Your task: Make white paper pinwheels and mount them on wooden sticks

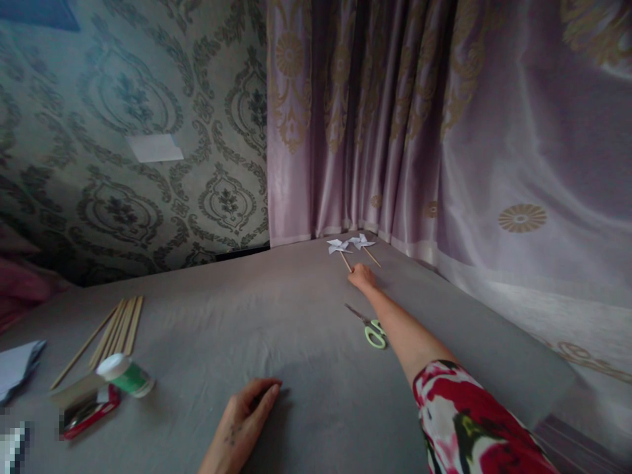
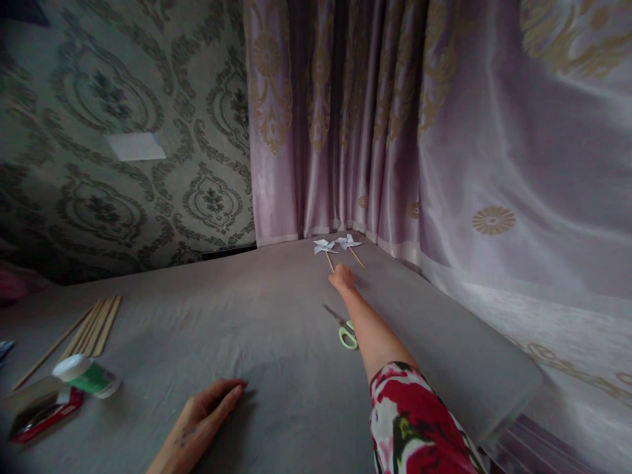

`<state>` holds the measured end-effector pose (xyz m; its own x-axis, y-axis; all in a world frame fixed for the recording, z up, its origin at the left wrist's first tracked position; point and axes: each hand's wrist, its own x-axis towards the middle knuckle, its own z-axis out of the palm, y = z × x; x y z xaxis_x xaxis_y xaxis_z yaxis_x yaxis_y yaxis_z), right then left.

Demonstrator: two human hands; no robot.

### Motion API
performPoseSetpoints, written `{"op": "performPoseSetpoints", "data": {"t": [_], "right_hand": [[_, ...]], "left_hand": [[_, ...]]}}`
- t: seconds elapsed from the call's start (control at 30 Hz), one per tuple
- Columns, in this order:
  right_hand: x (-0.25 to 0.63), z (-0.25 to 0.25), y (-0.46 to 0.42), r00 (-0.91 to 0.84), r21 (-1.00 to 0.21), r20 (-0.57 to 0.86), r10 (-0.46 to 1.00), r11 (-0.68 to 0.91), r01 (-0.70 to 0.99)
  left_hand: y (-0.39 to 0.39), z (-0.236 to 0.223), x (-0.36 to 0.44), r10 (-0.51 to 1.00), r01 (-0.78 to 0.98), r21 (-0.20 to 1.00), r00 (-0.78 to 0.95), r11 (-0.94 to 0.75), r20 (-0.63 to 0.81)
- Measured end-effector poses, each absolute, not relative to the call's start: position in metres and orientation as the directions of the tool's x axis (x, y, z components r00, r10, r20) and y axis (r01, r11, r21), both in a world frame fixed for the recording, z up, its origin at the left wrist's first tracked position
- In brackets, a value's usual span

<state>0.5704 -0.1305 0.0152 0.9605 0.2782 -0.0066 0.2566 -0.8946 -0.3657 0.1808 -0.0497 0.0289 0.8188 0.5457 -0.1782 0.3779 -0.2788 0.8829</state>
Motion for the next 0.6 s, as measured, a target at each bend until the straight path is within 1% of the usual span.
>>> {"op": "performPoseSetpoints", "data": {"t": [0.4,0.6], "right_hand": [[0.5711,0.0136,-0.1300,0.960,-0.364,0.014,0.279,-0.893,0.265],[0.5692,0.0134,-0.1299,0.967,-0.378,0.033,0.253,-0.892,0.246]], "left_hand": [[-0.0479,0.0275,0.1809,0.533,0.370,0.884,0.828,-0.287,-0.173],[-0.0482,0.0274,0.1816,0.539,0.368,0.887,0.824,-0.279,-0.172]]}}
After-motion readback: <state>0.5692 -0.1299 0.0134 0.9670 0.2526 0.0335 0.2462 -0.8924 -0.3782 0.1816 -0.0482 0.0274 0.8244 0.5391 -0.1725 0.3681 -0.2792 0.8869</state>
